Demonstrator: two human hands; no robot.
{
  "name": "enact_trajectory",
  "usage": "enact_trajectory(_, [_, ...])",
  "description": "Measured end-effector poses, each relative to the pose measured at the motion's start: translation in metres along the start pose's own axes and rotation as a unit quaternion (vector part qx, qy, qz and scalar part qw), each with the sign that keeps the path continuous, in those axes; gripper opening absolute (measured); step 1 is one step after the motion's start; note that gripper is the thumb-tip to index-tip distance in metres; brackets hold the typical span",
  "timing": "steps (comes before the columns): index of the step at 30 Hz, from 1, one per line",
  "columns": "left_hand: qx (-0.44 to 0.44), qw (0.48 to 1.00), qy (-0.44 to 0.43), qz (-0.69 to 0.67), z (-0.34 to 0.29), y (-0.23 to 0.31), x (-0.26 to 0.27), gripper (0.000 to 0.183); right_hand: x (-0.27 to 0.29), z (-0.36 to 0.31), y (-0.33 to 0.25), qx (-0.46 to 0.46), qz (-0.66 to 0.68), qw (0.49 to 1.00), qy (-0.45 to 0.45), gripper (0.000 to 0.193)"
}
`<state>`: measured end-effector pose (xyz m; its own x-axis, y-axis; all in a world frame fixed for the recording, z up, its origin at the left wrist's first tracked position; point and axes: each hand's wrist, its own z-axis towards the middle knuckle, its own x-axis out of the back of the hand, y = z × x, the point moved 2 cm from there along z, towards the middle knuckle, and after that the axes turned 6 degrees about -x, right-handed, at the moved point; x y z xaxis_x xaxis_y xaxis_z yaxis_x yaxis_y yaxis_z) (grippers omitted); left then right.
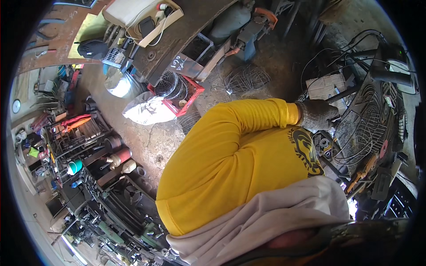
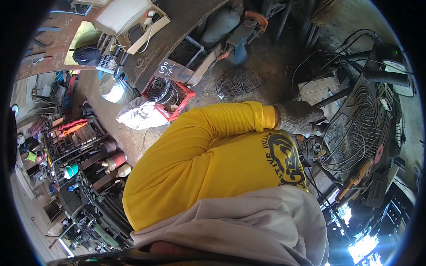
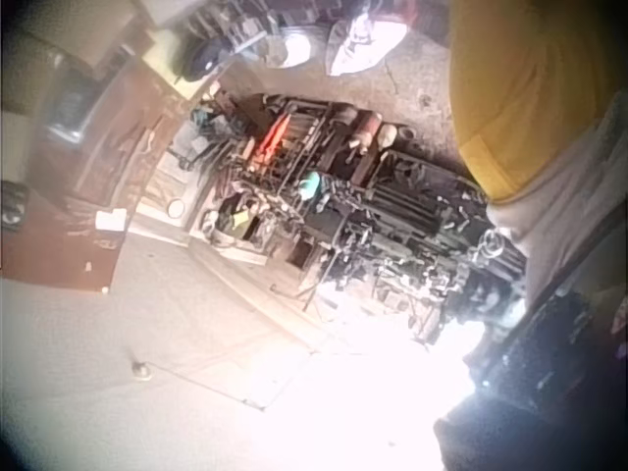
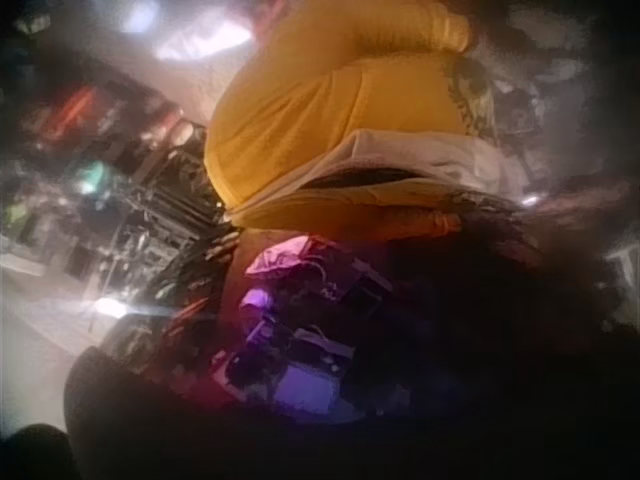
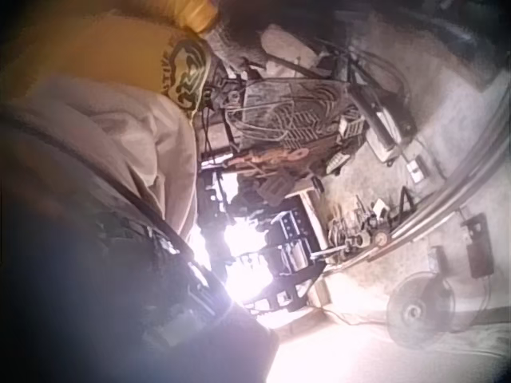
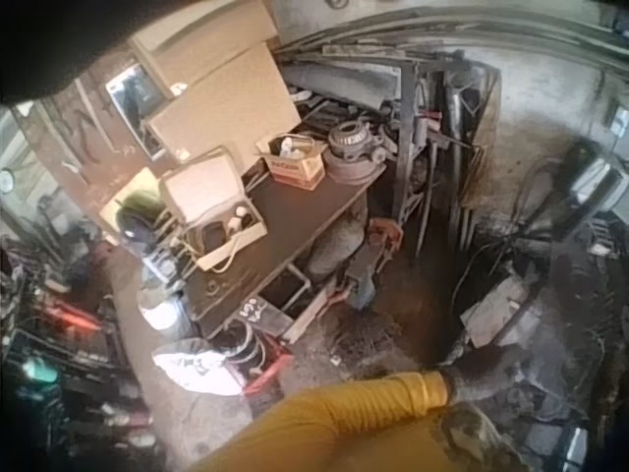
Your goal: The person handles an angle grinder, then uses short pieces of wire to fasten rods of a circular metal structure together by hand.
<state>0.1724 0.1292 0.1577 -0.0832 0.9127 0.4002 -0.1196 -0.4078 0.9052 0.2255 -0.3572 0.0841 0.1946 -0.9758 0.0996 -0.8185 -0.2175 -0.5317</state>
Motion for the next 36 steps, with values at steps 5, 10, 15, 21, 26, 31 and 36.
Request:
enact_trajectory(5, [-0.005, 1.000, -0.010, 0.024, -0.001, 0.009, -0.031, 0.035, -0.001, 0.025, 0.037, -0.036, -0.079, 0.996, 0.033, 0.035])
enact_trajectory(10, [-0.068, 0.997, 0.035, -0.020, 0.017, 0.005, -0.055, 0.036, -0.028, 0.043, 0.096, -0.076, -0.139, 0.985, 0.064, 0.036])
enact_trajectory(15, [-0.061, 0.992, -0.012, -0.114, 0.043, -0.002, -0.073, 0.028, -0.073, 0.047, 0.148, -0.100, -0.140, 0.982, 0.079, 0.038])
enact_trajectory(21, [0.044, 0.976, -0.102, -0.190, 0.079, -0.003, -0.067, 0.017, -0.097, 0.027, 0.155, -0.096, -0.025, 0.988, 0.116, 0.039])
enact_trajectory(26, [0.040, 0.964, -0.137, -0.224, 0.099, 0.001, -0.093, 0.015, -0.111, 0.029, 0.155, -0.002, 0.129, 0.988, 0.084, 0.044])
enact_trajectory(31, [0.036, 0.973, -0.165, -0.160, 0.112, 0.009, -0.099, 0.014, -0.153, -0.006, 0.100, 0.073, 0.134, 0.978, 0.142, 0.046])
enact_trajectory(36, [0.021, 0.971, -0.176, -0.158, 0.118, 0.002, -0.100, 0.016, -0.167, -0.024, 0.057, 0.148, 0.140, 0.968, 0.144, 0.044])
